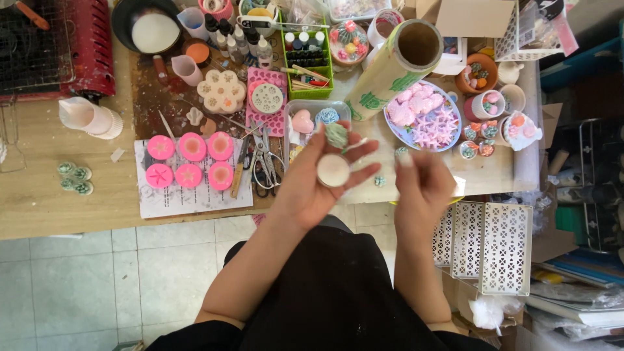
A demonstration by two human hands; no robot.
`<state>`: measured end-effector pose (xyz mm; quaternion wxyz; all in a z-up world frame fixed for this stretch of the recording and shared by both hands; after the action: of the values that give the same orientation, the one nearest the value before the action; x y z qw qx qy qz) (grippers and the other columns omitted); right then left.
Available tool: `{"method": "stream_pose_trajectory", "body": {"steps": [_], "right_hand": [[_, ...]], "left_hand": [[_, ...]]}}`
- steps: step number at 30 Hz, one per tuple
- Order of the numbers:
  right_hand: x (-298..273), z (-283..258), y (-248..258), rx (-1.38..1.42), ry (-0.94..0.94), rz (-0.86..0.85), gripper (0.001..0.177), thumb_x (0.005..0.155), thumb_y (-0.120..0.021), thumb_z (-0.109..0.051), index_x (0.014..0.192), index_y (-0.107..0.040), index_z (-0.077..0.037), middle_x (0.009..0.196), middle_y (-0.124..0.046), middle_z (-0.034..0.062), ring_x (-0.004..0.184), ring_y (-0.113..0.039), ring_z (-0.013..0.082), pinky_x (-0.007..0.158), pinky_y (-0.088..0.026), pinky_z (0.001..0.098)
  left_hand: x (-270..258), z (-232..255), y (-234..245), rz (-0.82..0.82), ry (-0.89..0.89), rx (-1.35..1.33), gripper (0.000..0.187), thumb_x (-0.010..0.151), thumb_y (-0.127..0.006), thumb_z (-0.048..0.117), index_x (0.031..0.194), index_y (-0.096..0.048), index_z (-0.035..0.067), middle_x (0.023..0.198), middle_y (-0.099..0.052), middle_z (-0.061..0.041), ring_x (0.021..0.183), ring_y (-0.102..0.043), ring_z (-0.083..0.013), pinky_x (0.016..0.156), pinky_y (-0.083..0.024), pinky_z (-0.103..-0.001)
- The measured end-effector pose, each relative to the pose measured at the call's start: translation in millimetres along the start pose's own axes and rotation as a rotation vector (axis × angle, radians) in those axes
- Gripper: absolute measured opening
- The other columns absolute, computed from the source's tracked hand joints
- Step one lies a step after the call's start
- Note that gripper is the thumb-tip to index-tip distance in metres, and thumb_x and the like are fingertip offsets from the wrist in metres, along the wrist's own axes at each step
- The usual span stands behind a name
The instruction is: Decorating and assembling small decorative candles.
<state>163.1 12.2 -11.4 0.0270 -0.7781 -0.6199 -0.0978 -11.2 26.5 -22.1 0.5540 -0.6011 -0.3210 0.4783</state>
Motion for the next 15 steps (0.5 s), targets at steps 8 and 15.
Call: {"method": "stream_pose_trajectory", "body": {"steps": [8,15], "right_hand": [[8,346,16,-0.257,-0.474,-0.095,0.019,0.093,-0.069,-0.020,0.085,-0.074,-0.003,0.063,-0.056,-0.0023,0.053,-0.045,0.0073,0.048,-0.033,0.0264],[-39,367,-15,-0.308,-0.665,-0.128,0.021,0.090,-0.066,-0.019,0.092,-0.080,-0.004,0.064,-0.065,-0.0024,0.053,-0.058,0.0066,0.047,-0.044,0.0244]], "left_hand": [[-25,87,108,0.260,-0.302,0.219,0.028,0.106,-0.056,0.030,0.120,-0.061,0.007,0.117,-0.071,-0.012,0.117,-0.068,-0.0305,0.095,-0.060,-0.047],[-26,92,253,0.492,-0.152,0.156,0.028,0.098,-0.059,0.016,0.119,-0.065,-0.002,0.115,-0.075,-0.017,0.098,-0.071,-0.0240,0.071,-0.060,-0.031]]}}
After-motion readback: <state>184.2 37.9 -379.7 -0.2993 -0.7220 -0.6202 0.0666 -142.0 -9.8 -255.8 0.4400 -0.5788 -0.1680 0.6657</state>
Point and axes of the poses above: each hand's wrist, its own x-axis towards the middle knuckle, its own y-axis out of the back of the hand, z = x × y, the point moved 1 cm from there along x, towards the middle knuckle
